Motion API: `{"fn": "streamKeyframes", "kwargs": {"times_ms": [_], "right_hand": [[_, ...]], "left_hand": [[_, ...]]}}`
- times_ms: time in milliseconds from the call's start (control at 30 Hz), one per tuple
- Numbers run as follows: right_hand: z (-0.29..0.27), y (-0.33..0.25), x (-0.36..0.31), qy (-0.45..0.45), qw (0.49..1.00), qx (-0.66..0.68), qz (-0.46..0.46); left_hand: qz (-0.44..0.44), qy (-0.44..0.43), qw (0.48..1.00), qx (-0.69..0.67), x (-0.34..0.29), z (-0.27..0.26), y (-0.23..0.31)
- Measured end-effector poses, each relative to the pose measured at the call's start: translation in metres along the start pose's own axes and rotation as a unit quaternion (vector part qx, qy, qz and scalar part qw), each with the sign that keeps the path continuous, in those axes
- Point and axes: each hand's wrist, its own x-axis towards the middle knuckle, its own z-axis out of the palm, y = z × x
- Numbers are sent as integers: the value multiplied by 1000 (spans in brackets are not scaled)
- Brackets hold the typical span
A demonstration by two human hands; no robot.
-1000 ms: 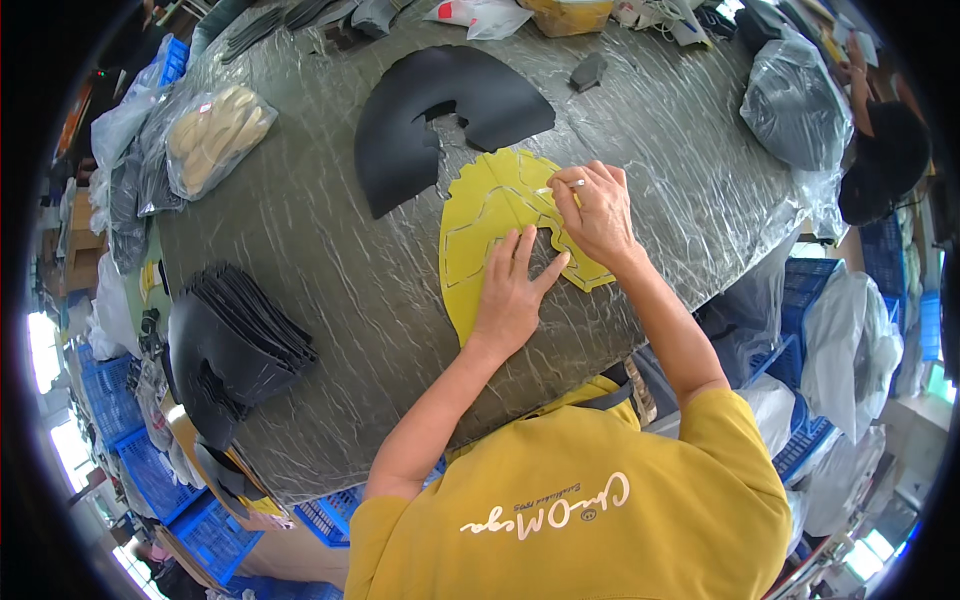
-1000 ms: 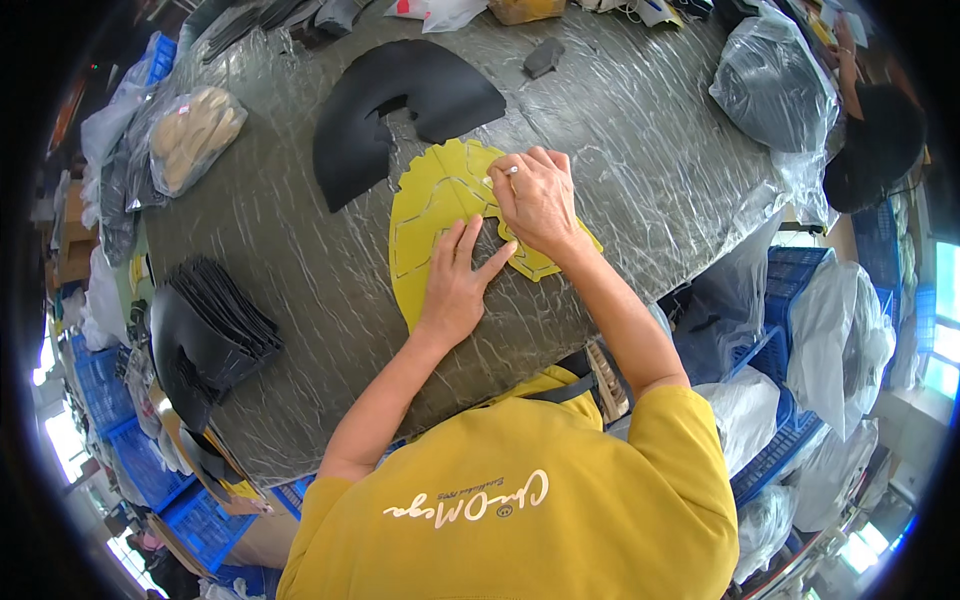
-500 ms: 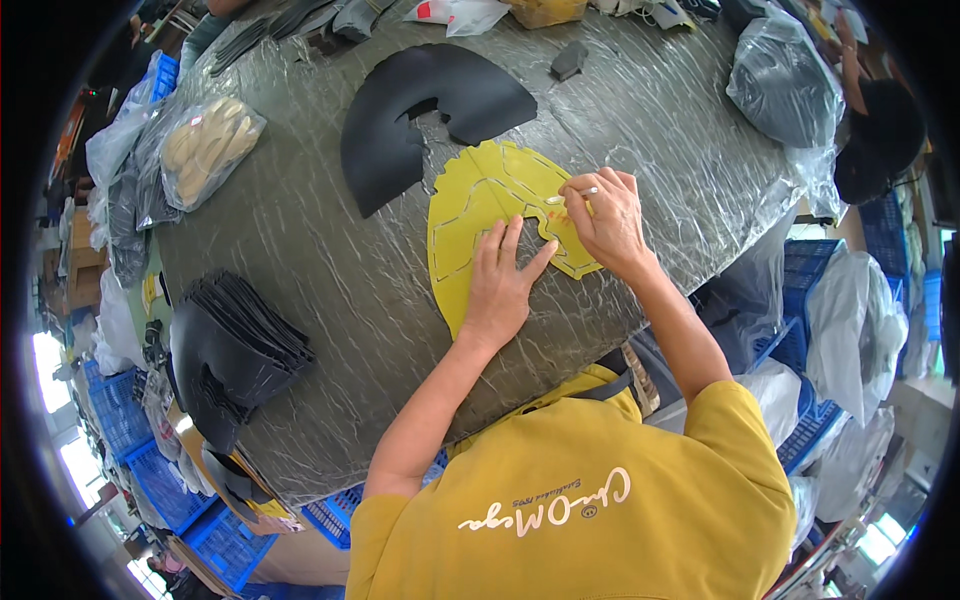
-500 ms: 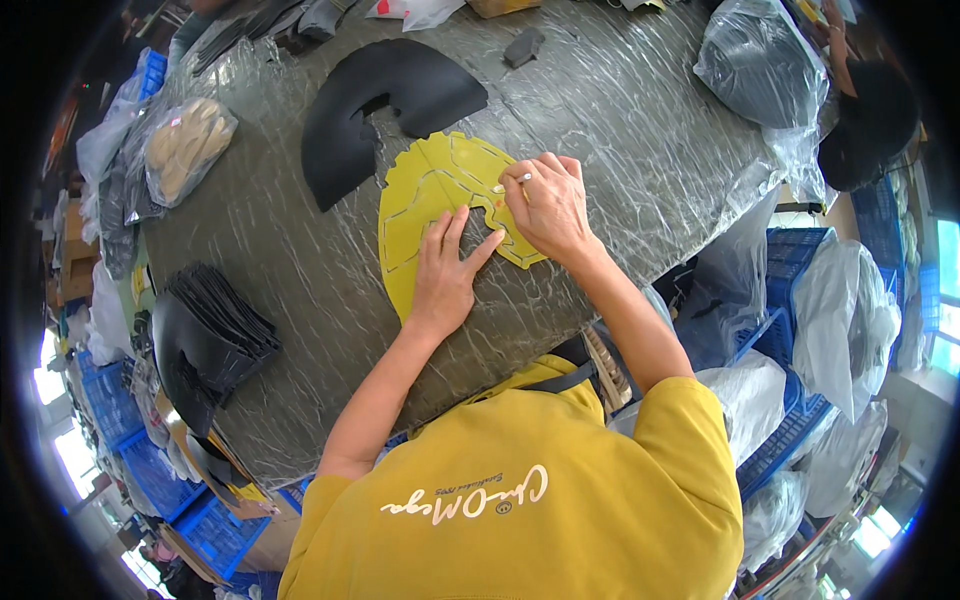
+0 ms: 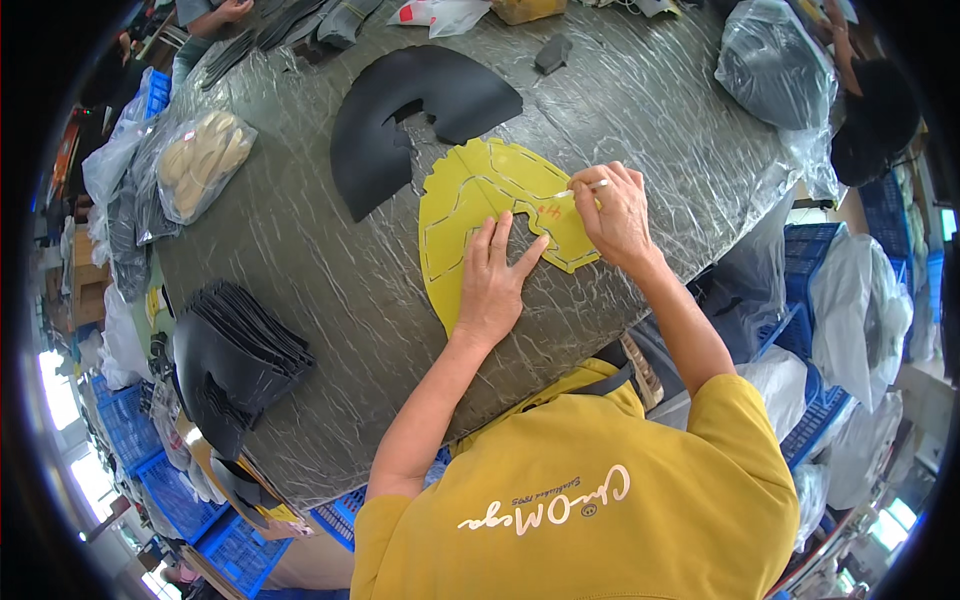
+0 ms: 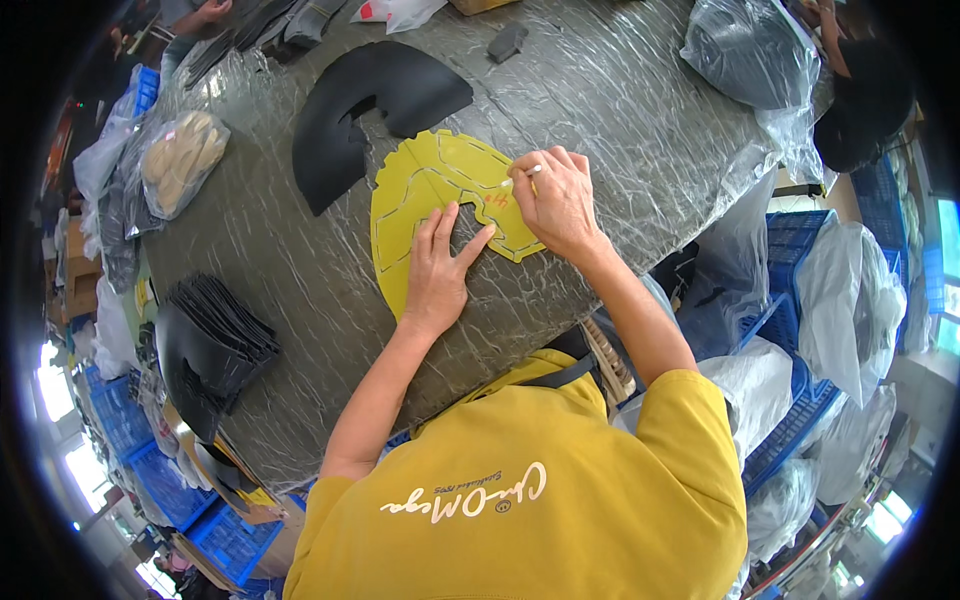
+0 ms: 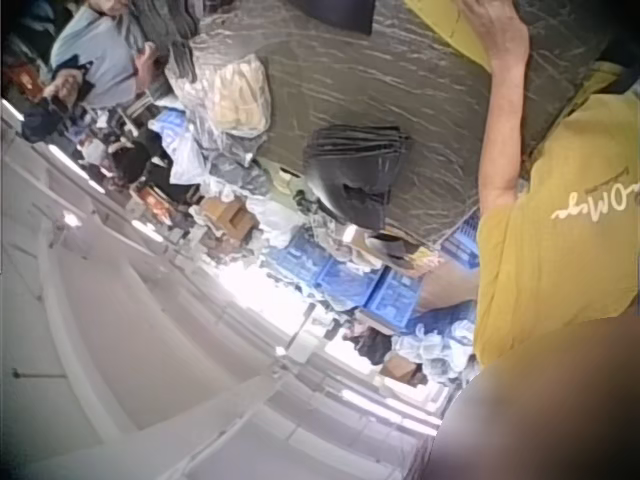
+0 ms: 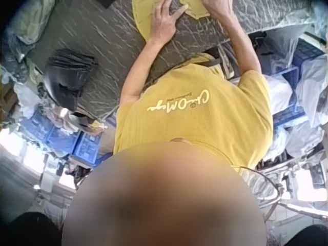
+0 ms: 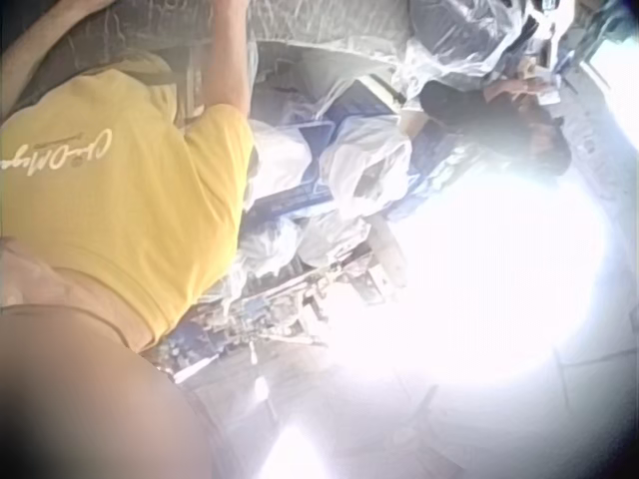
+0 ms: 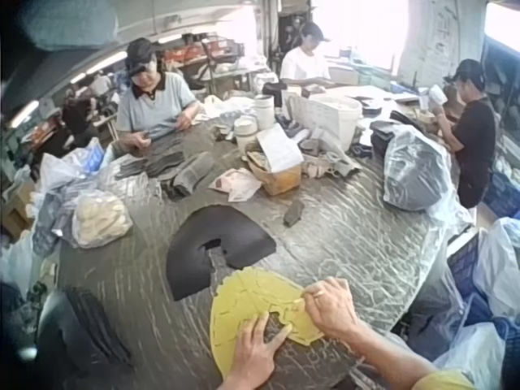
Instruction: Trace a shoe pattern onto pieces of black leather material using a stencil and a marking pen.
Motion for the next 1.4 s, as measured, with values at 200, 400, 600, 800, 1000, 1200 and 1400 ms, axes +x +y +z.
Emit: {"fn": "streamKeyframes", "kwargs": {"times_ms": [200,400,600,800,1000,1200,1400], "right_hand": [[-5,10,-1,11,1000,7,14],[-8,13,0,2,1000,-13,8],[-8,19,3,25,999,-20,9],[-6,20,4,13,1000,-8,0],[-11,15,15,-16,1000,-19,3],[11,6,34,27,999,36,-21],[29,10,44,-2,1000,19,-8]], "left_hand": [[0,-8,1000,5,0,-2,1],[1,-14,1000,11,0,-3,1],[-1,-20,1000,18,1,-4,2],[-1,-24,1000,15,1,-3,1],[-1,-23,1000,18,1,-4,0],[1,-13,1000,7,1,-4,1],[-1,-13,1000,2,0,-5,2]]}}
